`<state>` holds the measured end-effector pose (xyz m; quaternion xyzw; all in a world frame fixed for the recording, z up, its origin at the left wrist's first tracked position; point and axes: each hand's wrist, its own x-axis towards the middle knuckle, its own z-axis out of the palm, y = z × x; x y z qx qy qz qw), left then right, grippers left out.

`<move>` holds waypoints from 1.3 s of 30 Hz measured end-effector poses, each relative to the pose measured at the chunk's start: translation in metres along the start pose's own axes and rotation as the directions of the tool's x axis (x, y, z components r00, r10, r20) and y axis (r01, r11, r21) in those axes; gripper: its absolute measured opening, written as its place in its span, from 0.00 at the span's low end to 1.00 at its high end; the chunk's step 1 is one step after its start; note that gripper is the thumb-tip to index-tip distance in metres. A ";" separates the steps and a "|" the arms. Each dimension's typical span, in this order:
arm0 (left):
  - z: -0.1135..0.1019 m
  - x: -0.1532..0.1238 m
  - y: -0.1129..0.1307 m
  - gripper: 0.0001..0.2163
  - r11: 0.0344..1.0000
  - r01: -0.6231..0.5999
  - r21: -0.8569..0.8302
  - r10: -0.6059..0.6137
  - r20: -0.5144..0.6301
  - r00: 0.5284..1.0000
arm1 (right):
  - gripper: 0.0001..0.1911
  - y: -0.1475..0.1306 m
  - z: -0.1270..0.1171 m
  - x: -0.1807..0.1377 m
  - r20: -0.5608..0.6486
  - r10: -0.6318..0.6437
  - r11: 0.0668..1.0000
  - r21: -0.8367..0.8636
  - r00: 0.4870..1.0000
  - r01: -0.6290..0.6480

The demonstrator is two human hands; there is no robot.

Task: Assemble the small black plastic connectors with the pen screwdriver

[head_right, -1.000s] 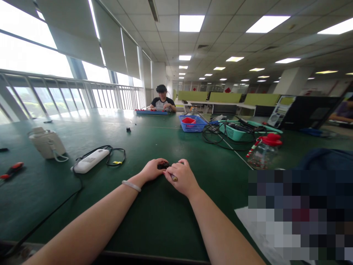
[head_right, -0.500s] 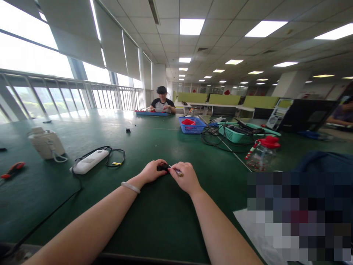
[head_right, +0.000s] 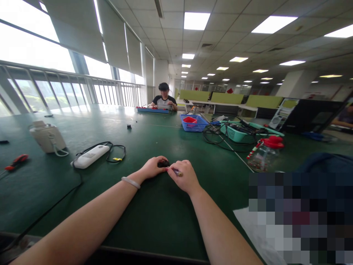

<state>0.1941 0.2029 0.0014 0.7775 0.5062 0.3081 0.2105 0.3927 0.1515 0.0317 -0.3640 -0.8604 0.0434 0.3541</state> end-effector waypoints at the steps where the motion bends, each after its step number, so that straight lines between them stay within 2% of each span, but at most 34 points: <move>1: 0.000 0.000 0.000 0.19 1.000 -0.003 0.001 0.003 0.001 1.000 | 0.13 0.000 0.001 0.000 0.017 -0.005 1.000 -0.005 1.000 0.005; 4: 0.000 0.000 -0.001 0.19 1.000 -0.019 0.007 0.018 0.008 1.000 | 0.10 -0.002 0.003 0.000 0.050 -0.019 1.000 -0.015 0.999 0.019; 7: 0.000 -0.001 -0.001 0.19 0.999 -0.036 0.022 0.036 0.006 0.999 | 0.09 -0.001 0.003 0.001 0.027 0.005 1.000 0.003 1.000 -0.005; 12: 0.000 -0.003 0.000 0.21 0.999 -0.014 0.052 0.014 -0.009 1.000 | 0.11 0.008 0.002 -0.001 -0.126 0.185 0.968 0.196 0.975 -0.158; 15: -0.001 -0.003 0.001 0.22 0.999 -0.009 0.041 0.009 -0.001 1.000 | 0.12 0.012 0.002 -0.002 -0.163 0.261 0.933 0.295 0.951 -0.205; 23: -0.002 -0.004 0.002 0.25 0.995 -0.011 0.103 0.008 0.026 1.000 | 0.16 0.009 0.002 -0.002 -0.199 0.320 0.915 0.319 0.926 -0.247; 27: -0.002 -0.005 0.001 0.29 0.989 -0.016 0.148 0.012 0.029 0.999 | 0.18 0.014 0.000 -0.004 -0.247 0.384 0.897 0.327 0.890 -0.296; 32: -0.001 -0.005 -0.001 0.28 0.983 -0.035 0.179 0.027 0.049 0.998 | 0.19 0.025 -0.001 -0.004 -0.213 0.517 0.814 0.420 0.829 -0.400; 35: -0.001 -0.005 -0.002 0.23 0.981 -0.058 0.185 0.049 0.054 0.997 | 0.17 0.026 0.001 -0.002 -0.180 0.534 0.790 0.455 0.826 -0.412; 39: 0.000 -0.005 -0.002 0.22 0.986 -0.044 0.163 0.037 0.047 0.998 | 0.17 0.025 0.005 -0.002 -0.152 0.518 0.807 0.411 0.842 -0.423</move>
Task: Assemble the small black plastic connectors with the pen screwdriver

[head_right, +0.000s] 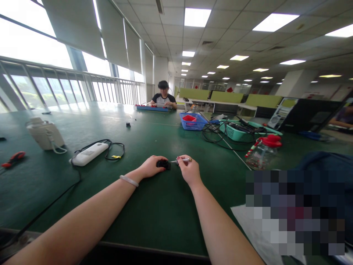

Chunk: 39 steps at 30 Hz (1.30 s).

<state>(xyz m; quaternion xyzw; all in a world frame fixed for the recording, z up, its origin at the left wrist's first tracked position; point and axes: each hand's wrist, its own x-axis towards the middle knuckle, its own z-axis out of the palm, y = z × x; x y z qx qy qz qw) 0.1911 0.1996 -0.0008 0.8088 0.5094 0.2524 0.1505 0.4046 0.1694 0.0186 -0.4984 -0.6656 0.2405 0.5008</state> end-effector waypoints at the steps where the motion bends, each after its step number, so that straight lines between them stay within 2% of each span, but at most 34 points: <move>1: 0.000 0.000 0.000 0.21 1.000 0.000 -0.004 0.000 0.004 1.000 | 0.17 0.000 0.001 0.000 0.018 -0.005 1.000 -0.012 1.000 0.005; 8: -0.001 0.001 0.000 0.22 1.000 0.007 0.000 -0.007 0.025 1.000 | 0.14 -0.001 0.006 -0.003 0.177 -0.016 0.994 -0.102 0.984 0.034; 11: -0.001 0.000 0.001 0.23 1.000 0.011 0.002 -0.011 0.026 1.000 | 0.13 -0.004 0.004 -0.003 0.137 -0.055 0.991 -0.117 0.989 0.072; 15: 0.000 0.000 0.000 0.25 1.000 0.009 0.010 -0.010 0.017 1.000 | 0.14 -0.005 0.001 -0.003 0.059 -0.069 0.997 -0.040 0.996 0.071; 21: 0.001 0.001 -0.001 0.26 1.000 0.013 0.007 -0.013 0.013 1.000 | 0.12 -0.007 -0.001 -0.004 0.138 -0.088 0.991 -0.093 0.986 0.102; 26: -0.001 0.001 0.000 0.26 0.999 -0.011 0.039 0.010 0.025 1.000 | 0.11 -0.017 0.002 -0.008 0.216 -0.212 0.968 -0.090 0.953 0.235; 31: -0.001 0.000 0.002 0.25 0.997 -0.044 0.069 0.043 0.021 0.999 | 0.08 -0.023 0.007 -0.011 0.328 -0.243 0.945 -0.133 0.913 0.299; 36: 0.001 -0.001 0.000 0.25 0.997 -0.044 0.063 0.044 0.011 0.999 | 0.11 -0.023 -0.001 -0.009 0.171 -0.226 0.967 -0.075 0.959 0.242; 39: 0.001 -0.001 0.000 0.24 0.998 -0.030 0.057 0.030 0.012 0.999 | 0.11 -0.020 -0.004 -0.007 0.176 -0.182 0.975 -0.093 0.967 0.200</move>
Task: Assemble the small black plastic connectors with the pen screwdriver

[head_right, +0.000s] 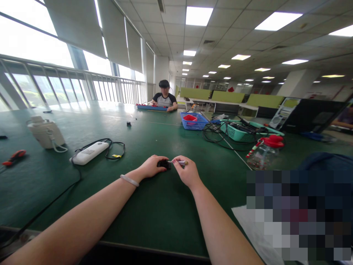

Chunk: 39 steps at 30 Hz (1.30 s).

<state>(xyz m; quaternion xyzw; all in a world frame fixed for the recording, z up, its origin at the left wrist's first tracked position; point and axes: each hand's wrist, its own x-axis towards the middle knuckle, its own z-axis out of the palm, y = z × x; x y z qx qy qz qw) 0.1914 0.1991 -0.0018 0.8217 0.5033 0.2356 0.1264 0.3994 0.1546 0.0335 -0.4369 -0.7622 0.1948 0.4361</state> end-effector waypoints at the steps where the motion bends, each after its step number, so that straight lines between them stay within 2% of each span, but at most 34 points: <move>1: 0.000 0.000 0.000 0.24 1.000 0.003 -0.002 -0.003 -0.002 1.000 | 0.11 0.001 0.000 0.000 0.025 0.006 1.000 -0.001 1.000 -0.006; 4: -0.002 -0.001 0.004 0.23 1.000 0.004 -0.019 -0.004 -0.005 1.000 | 0.11 0.004 0.003 0.001 0.069 0.020 1.000 0.020 0.997 -0.021; 7: -0.005 -0.002 0.009 0.22 0.999 -0.011 -0.044 0.010 -0.012 1.000 | 0.10 0.006 0.005 0.001 0.059 0.041 0.997 0.056 0.997 -0.044; 10: -0.008 -0.004 0.014 0.22 0.998 -0.033 -0.048 0.031 -0.044 0.999 | 0.12 0.012 0.003 0.003 0.027 0.073 0.979 0.191 0.997 -0.077; 13: -0.011 -0.005 0.015 0.20 0.998 -0.035 -0.054 0.030 -0.105 0.994 | 0.14 0.020 -0.004 0.005 -0.150 0.129 0.909 0.413 0.980 -0.056; 15: -0.011 -0.005 0.014 0.20 0.997 -0.032 -0.066 0.022 -0.147 0.989 | 0.14 0.027 -0.009 0.007 -0.289 0.202 0.878 0.477 0.936 -0.042; 17: -0.011 -0.004 0.012 0.20 0.997 -0.025 -0.072 0.014 -0.149 0.989 | 0.15 0.034 -0.013 0.008 -0.370 0.281 0.887 0.453 0.886 -0.092; 19: -0.010 -0.004 0.010 0.19 0.998 -0.020 -0.057 0.014 -0.105 0.994 | 0.16 0.041 -0.015 0.008 -0.396 0.345 0.896 0.409 0.851 -0.173; 22: -0.008 -0.004 0.006 0.19 0.999 -0.033 -0.006 0.033 -0.036 0.999 | 0.18 0.048 -0.016 0.007 -0.407 0.384 0.903 0.351 0.829 -0.246; 27: -0.004 -0.002 0.001 0.19 0.996 -0.085 0.042 0.085 -0.006 0.996 | 0.19 0.048 -0.015 0.006 -0.397 0.363 0.922 0.285 0.843 -0.263; 32: -0.003 -0.001 0.000 0.19 0.996 -0.081 0.044 0.082 -0.005 0.997 | 0.19 0.045 -0.014 0.006 -0.383 0.364 0.924 0.264 0.849 -0.277; 36: -0.005 -0.002 0.002 0.20 0.999 -0.050 0.011 0.051 -0.108 0.993 | 0.19 0.042 -0.016 0.005 -0.394 0.317 0.948 0.125 0.863 -0.292; 39: -0.009 -0.003 0.003 0.21 1.000 0.025 0.011 -0.023 -0.186 0.982 | 0.20 0.039 -0.015 0.005 -0.385 0.288 0.956 0.063 0.877 -0.286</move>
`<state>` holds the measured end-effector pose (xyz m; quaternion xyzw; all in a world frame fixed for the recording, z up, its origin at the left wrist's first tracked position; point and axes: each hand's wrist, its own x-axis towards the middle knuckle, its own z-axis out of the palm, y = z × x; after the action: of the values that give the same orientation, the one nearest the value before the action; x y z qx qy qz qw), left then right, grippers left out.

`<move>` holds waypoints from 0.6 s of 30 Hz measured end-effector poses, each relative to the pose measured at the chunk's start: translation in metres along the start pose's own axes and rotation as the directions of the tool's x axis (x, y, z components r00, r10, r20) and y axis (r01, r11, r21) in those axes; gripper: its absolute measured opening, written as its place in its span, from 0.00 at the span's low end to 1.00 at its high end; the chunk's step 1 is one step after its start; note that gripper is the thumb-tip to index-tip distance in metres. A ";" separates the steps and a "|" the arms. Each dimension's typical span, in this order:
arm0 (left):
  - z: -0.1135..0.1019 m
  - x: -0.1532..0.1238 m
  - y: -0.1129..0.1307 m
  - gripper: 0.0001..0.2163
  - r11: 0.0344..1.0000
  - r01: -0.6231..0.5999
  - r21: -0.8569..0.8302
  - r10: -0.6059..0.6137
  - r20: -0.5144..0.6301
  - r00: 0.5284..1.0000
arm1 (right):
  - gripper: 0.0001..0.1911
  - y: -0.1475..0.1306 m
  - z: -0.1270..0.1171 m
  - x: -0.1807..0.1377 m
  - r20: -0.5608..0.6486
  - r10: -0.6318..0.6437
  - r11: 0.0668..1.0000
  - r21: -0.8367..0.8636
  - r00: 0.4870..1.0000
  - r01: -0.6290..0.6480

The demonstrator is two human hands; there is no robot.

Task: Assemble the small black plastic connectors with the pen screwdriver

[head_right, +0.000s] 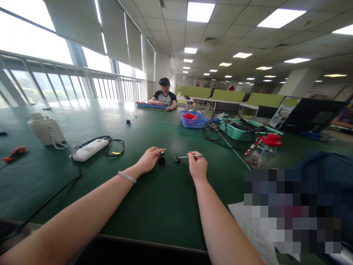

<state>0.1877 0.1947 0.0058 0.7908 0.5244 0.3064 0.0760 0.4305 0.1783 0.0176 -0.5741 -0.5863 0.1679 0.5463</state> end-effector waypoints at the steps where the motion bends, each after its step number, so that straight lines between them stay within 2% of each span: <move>1: -0.001 -0.001 0.000 0.21 0.999 0.040 0.028 -0.039 -0.009 0.999 | 0.20 -0.001 0.000 -0.001 0.011 -0.008 1.000 -0.011 1.000 0.008; 4: -0.005 -0.003 -0.003 0.20 0.977 0.171 0.129 -0.174 0.016 0.985 | 0.19 -0.003 0.002 -0.003 0.067 -0.024 0.999 -0.020 0.998 0.025; 7: -0.007 -0.004 -0.006 0.19 0.957 0.233 0.176 -0.250 0.081 0.965 | 0.18 -0.005 0.004 -0.004 0.162 -0.022 1.000 0.025 0.987 0.018; 12: -0.008 -0.004 -0.013 0.19 0.950 0.243 0.197 -0.273 0.146 0.951 | 0.15 -0.008 0.008 -0.006 0.391 -0.061 0.997 0.073 0.918 0.035; 18: -0.011 -0.004 -0.012 0.18 0.950 0.252 0.186 -0.281 0.149 0.948 | 0.16 -0.011 0.010 -0.009 0.497 -0.092 0.988 0.153 0.863 0.018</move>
<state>0.1712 0.1938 0.0072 0.7398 0.6415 0.1787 0.0967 0.4145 0.1716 0.0198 -0.4529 -0.7107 0.3375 0.4193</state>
